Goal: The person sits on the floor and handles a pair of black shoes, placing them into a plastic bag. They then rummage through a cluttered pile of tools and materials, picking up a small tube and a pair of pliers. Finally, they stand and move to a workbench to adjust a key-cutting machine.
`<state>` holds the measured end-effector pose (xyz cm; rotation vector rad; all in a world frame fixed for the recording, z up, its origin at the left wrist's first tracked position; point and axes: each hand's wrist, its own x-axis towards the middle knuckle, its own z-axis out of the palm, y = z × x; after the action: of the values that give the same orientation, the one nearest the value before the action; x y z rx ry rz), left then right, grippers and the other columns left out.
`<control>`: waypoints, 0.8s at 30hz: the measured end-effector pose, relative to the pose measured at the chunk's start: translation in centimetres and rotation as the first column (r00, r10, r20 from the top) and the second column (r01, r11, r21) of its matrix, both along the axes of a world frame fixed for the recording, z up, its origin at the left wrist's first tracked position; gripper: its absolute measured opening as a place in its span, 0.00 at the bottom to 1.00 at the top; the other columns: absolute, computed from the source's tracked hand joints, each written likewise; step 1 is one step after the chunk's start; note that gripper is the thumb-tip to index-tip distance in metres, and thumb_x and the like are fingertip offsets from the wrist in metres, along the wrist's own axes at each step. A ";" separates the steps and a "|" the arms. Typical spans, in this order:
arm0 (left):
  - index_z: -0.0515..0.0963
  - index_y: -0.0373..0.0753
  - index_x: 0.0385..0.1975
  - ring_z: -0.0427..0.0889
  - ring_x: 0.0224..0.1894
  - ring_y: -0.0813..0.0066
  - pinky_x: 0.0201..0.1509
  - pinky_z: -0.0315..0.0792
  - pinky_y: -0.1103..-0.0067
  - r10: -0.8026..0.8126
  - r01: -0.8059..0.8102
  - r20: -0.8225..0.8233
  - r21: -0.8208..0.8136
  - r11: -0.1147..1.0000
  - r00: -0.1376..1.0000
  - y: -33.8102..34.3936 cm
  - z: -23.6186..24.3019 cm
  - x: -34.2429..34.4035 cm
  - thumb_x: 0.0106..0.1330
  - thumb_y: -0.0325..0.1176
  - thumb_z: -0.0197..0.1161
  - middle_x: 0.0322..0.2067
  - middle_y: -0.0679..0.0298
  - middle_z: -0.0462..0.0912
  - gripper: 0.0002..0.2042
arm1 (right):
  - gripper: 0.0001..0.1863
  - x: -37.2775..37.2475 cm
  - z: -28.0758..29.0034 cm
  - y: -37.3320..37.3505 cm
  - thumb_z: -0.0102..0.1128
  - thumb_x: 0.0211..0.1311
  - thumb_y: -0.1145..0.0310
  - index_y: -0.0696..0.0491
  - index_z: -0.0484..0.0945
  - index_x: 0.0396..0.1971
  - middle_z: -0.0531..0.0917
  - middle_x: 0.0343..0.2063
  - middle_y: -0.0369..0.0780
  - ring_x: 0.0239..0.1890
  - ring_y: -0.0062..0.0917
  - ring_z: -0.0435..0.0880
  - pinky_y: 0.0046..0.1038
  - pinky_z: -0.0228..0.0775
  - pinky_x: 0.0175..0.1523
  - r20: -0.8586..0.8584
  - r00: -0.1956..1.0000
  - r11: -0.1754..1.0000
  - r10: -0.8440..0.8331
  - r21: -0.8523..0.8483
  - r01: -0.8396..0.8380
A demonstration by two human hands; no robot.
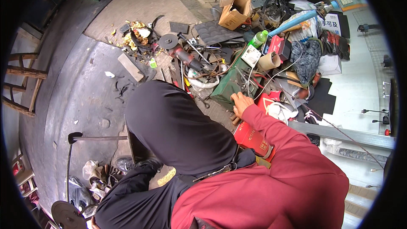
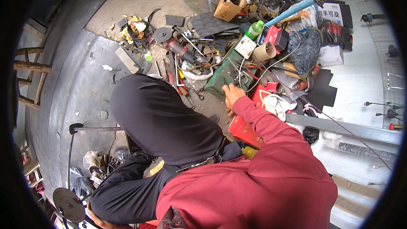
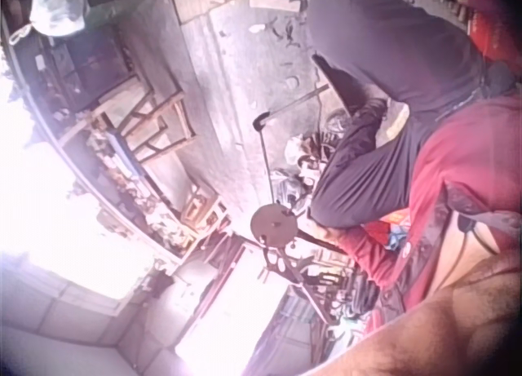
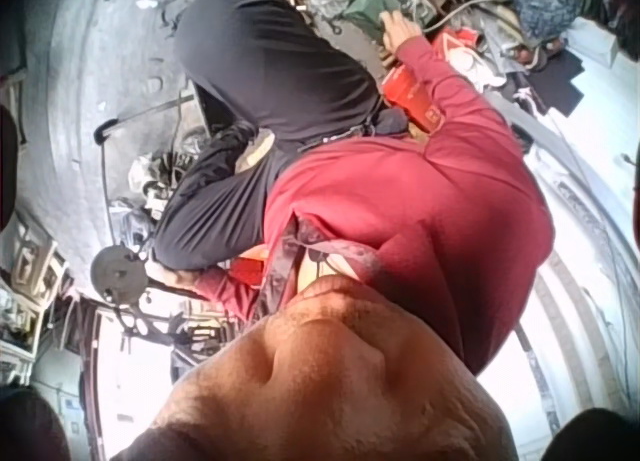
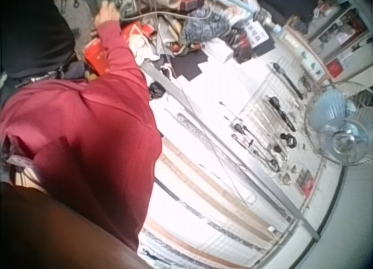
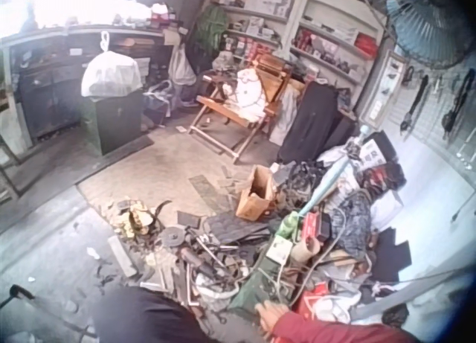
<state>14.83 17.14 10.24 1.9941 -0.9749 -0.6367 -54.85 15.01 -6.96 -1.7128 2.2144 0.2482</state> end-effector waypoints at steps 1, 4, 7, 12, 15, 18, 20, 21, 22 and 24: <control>0.73 0.28 0.58 0.78 0.54 0.58 0.65 0.66 0.66 -0.031 0.031 0.024 0.007 1.000 0.999 -0.3 0.1 0.1 0.75 0.42 0.45 0.53 0.50 0.79 0.24 | 0.20 0.1 0.1 0.3 0.65 0.56 0.69 0.49 0.69 0.48 0.76 0.42 0.46 0.46 0.45 0.81 0.45 0.71 0.49 0.028 0.999 1.000 -0.021 0.007 0.020; 0.73 0.27 0.57 0.78 0.54 0.60 0.65 0.67 0.68 -0.179 0.175 0.179 0.041 0.984 0.967 -0.8 0.6 0.4 0.73 0.39 0.45 0.51 0.50 0.79 0.23 | 0.19 -0.1 -0.3 0.9 0.66 0.58 0.67 0.49 0.69 0.47 0.76 0.42 0.47 0.45 0.47 0.80 0.46 0.72 0.47 0.073 0.995 0.997 -0.066 -0.025 0.068; 0.74 0.26 0.56 0.79 0.53 0.60 0.64 0.68 0.69 -0.269 0.278 0.225 -0.010 0.961 0.936 -0.7 1.0 0.3 0.70 0.37 0.47 0.50 0.50 0.80 0.23 | 0.18 -1.3 -1.0 1.2 0.67 0.57 0.67 0.50 0.70 0.44 0.77 0.43 0.46 0.44 0.47 0.82 0.47 0.74 0.46 0.050 0.995 0.995 -0.088 -0.039 0.090; 0.77 0.25 0.49 0.78 0.49 0.60 0.62 0.68 0.68 -0.060 0.062 0.088 -0.022 0.998 0.994 -1.0 1.4 -0.6 0.79 0.41 0.37 0.48 0.51 0.80 0.25 | 0.18 -2.1 -1.7 1.4 0.70 0.55 0.71 0.48 0.71 0.42 0.77 0.42 0.44 0.44 0.47 0.82 0.46 0.73 0.45 0.070 0.989 0.991 -0.132 0.003 0.133; 0.78 0.26 0.47 0.79 0.47 0.63 0.59 0.69 0.71 -0.038 0.039 0.134 -0.007 0.999 0.990 -1.3 1.9 -1.1 0.78 0.41 0.38 0.43 0.52 0.82 0.24 | 0.22 -2.2 -1.5 1.8 0.72 0.50 0.74 0.47 0.70 0.42 0.74 0.43 0.43 0.47 0.46 0.80 0.46 0.73 0.46 0.060 0.994 0.995 -0.095 -0.037 0.098; 0.77 0.26 0.47 0.80 0.47 0.66 0.57 0.71 0.73 -0.030 0.030 0.140 -0.003 1.000 0.990 -1.5 2.1 -1.5 0.78 0.41 0.39 0.43 0.53 0.82 0.24 | 0.24 -2.2 -1.2 2.4 0.72 0.47 0.78 0.48 0.70 0.43 0.71 0.44 0.44 0.50 0.45 0.77 0.44 0.73 0.48 0.005 0.992 0.992 -0.124 0.020 0.124; 0.77 0.26 0.47 0.80 0.46 0.66 0.56 0.71 0.74 -0.020 0.020 0.122 0.000 1.000 0.992 -1.6 2.1 -1.7 0.78 0.41 0.39 0.43 0.53 0.82 0.23 | 0.24 -2.3 -1.2 2.7 0.70 0.47 0.80 0.48 0.70 0.44 0.71 0.45 0.45 0.51 0.46 0.77 0.43 0.73 0.49 0.032 0.996 0.996 -0.082 -0.014 0.083; 0.77 0.26 0.47 0.80 0.44 0.66 0.55 0.71 0.74 0.004 -0.004 0.069 -0.006 1.000 0.998 -1.7 2.1 -1.8 0.77 0.41 0.39 0.42 0.53 0.82 0.24 | 0.23 -2.4 -1.2 2.8 0.69 0.48 0.80 0.49 0.71 0.44 0.72 0.45 0.45 0.50 0.45 0.78 0.43 0.73 0.49 0.008 0.997 0.997 -0.079 -0.001 0.079; 0.77 0.26 0.47 0.80 0.44 0.66 0.55 0.71 0.74 0.003 -0.002 0.048 -0.010 1.000 0.999 -1.8 2.1 -1.9 0.77 0.41 0.39 0.42 0.53 0.82 0.24 | 0.23 -2.4 -1.1 2.8 0.68 0.49 0.80 0.49 0.71 0.44 0.72 0.45 0.45 0.49 0.45 0.78 0.43 0.73 0.49 -0.007 0.998 0.998 -0.069 -0.012 0.069; 0.77 0.26 0.47 0.81 0.44 0.66 0.55 0.72 0.74 0.002 -0.002 0.018 -0.015 1.000 1.000 -2.2 2.2 -2.0 0.77 0.42 0.39 0.41 0.53 0.82 0.24 | 0.21 -2.3 -0.9 2.1 0.66 0.51 0.79 0.49 0.72 0.44 0.74 0.44 0.44 0.47 0.45 0.80 0.42 0.73 0.48 0.030 0.996 0.996 -0.080 -0.039 0.081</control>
<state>12.83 14.96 12.41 1.9900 -0.9854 -0.6096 -57.19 17.14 -7.90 -1.6323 2.2762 0.1604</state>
